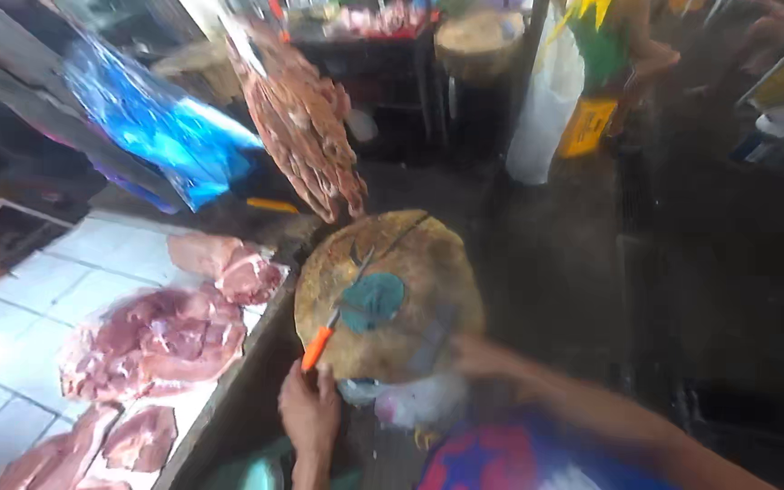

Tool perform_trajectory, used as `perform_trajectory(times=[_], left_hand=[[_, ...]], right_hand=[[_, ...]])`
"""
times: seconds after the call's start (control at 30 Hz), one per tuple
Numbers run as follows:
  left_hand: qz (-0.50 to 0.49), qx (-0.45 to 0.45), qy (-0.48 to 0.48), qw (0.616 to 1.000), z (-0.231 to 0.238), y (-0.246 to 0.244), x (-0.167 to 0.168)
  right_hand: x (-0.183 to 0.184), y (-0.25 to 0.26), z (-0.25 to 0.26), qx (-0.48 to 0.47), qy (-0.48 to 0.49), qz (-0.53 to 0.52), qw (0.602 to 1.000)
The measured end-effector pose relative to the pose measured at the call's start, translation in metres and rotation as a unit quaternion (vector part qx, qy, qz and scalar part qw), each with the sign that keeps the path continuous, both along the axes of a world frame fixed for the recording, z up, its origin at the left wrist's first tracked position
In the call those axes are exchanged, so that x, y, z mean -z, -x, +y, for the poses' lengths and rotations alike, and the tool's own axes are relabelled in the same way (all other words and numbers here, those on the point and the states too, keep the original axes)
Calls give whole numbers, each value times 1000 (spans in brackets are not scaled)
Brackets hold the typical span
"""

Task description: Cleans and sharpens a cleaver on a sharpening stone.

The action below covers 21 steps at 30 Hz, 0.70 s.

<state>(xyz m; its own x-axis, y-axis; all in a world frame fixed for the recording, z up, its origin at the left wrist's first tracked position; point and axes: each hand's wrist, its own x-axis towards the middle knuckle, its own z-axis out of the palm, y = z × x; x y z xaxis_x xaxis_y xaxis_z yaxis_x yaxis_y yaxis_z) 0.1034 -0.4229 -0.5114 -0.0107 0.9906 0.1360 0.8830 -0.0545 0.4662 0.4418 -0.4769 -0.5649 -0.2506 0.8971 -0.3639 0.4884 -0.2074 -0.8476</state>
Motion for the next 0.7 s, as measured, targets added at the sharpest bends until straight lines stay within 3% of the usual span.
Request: perform_trajectory(times=[0.13,0.3,0.5,0.7], left_hand=[[-48,55,181,981,-40,-63,64],[52,57,226,971,-54,-110,103],[102,29,220,970,-47,-123,105],[119,13,202,972,-46,-127,108]], right_hand=[[22,-70,-32,156,27,-115,981],[64,-109,-37,261,67,-77,960],[93,-110,-7,249,61,39,966],[109,-131,-22,198,87,14,976]])
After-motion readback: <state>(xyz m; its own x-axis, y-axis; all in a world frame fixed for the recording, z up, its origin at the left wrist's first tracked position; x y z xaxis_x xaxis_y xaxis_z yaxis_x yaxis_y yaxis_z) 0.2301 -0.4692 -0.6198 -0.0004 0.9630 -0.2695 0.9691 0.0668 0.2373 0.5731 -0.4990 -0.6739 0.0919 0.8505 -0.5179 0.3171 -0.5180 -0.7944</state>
